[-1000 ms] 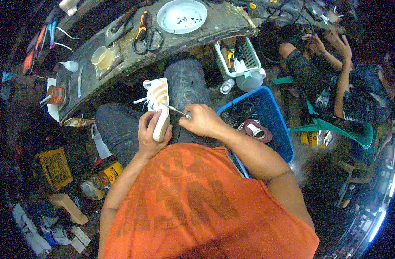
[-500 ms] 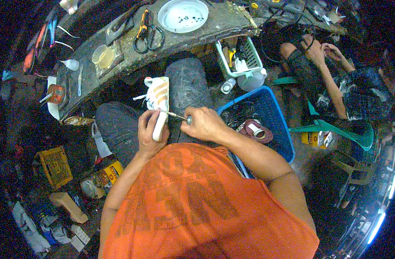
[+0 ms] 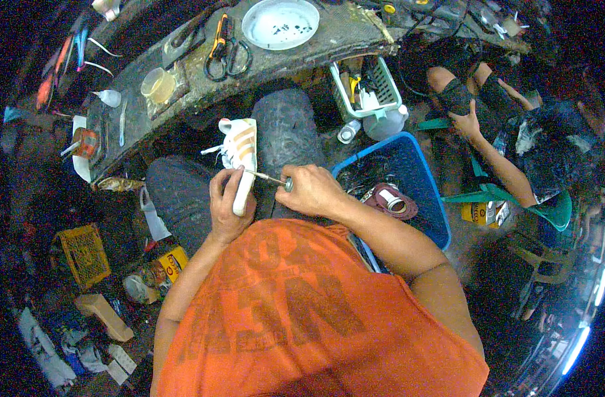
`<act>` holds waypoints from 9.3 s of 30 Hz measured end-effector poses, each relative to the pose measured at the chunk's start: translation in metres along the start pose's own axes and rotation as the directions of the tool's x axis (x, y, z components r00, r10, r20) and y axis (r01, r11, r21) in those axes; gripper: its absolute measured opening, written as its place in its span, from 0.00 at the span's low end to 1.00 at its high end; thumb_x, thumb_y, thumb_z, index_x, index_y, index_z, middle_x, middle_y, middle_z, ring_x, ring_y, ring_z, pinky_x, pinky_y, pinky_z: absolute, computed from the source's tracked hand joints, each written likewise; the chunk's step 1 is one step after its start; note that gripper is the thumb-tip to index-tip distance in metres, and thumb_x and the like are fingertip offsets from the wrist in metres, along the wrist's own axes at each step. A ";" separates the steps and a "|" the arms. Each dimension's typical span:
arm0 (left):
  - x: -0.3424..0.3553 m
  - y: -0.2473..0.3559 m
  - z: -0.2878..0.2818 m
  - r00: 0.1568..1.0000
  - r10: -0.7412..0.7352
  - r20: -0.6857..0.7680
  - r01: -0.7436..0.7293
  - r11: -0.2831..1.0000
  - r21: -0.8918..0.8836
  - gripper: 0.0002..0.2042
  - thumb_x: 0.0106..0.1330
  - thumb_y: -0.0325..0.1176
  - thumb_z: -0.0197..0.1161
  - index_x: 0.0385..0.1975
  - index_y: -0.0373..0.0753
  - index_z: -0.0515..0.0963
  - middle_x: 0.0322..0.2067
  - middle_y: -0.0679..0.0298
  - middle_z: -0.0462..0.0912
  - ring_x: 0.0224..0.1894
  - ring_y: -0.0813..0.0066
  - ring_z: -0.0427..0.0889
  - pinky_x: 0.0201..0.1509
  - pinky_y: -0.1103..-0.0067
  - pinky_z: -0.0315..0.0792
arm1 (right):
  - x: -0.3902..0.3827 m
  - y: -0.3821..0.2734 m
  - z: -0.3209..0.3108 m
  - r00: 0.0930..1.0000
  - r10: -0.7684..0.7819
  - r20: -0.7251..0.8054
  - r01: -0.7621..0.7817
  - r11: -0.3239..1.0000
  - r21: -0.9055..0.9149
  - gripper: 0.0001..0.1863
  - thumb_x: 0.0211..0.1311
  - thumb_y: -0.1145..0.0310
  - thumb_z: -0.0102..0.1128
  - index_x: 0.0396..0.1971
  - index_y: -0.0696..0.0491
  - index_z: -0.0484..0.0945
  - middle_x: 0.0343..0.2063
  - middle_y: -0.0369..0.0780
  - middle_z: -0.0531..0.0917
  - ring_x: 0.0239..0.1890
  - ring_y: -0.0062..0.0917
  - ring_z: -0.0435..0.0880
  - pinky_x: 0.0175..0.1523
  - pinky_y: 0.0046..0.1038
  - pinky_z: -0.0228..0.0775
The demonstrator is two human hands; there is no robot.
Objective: The person uses a screwdriver to pry and separate the sole of a white sneaker, then switches to a utility knife to cut along the sole edge. The person continues to work on the same shoe, alternating between tools to separate the sole from the upper.
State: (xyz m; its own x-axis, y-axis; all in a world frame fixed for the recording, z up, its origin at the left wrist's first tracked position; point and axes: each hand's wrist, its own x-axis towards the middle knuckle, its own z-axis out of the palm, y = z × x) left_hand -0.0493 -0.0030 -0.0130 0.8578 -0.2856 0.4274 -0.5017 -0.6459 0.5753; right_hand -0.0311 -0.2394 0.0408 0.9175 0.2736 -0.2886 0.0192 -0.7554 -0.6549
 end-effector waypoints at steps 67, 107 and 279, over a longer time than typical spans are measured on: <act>0.004 0.001 0.003 0.997 -0.057 0.049 0.052 0.994 0.096 0.38 0.48 0.26 0.76 0.66 0.45 0.76 0.53 0.58 0.76 0.51 0.54 0.78 0.45 0.65 0.80 | -0.009 0.004 0.010 0.999 0.040 0.000 -0.040 0.999 0.013 0.19 0.56 0.58 0.66 0.38 0.60 0.85 0.27 0.56 0.86 0.35 0.54 0.87 0.44 0.49 0.79; 0.012 0.010 -0.007 0.995 -0.069 0.068 0.060 0.990 0.131 0.39 0.46 0.24 0.77 0.66 0.43 0.76 0.55 0.56 0.76 0.54 0.50 0.78 0.51 0.61 0.80 | -0.011 0.009 0.005 1.000 0.030 -0.004 -0.028 0.980 0.199 0.16 0.57 0.61 0.67 0.36 0.60 0.85 0.26 0.54 0.85 0.32 0.47 0.88 0.42 0.43 0.78; 0.052 0.012 0.067 0.921 -0.036 0.387 -0.173 0.853 0.492 0.22 0.71 0.32 0.53 0.60 0.25 0.76 0.61 0.44 0.83 0.63 0.41 0.82 0.65 0.37 0.68 | -0.023 0.031 0.008 0.914 0.405 0.018 -0.395 0.880 0.263 0.21 0.56 0.56 0.66 0.37 0.61 0.86 0.30 0.56 0.87 0.37 0.50 0.89 0.45 0.46 0.80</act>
State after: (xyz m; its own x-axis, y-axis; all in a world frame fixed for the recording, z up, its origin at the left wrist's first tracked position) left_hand -0.0025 -0.0732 -0.0310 0.8517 -0.5136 0.1034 -0.5215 -0.8501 0.0732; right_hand -0.0550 -0.2648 0.0217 0.8395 -0.0450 -0.5415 -0.4499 -0.6163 -0.6464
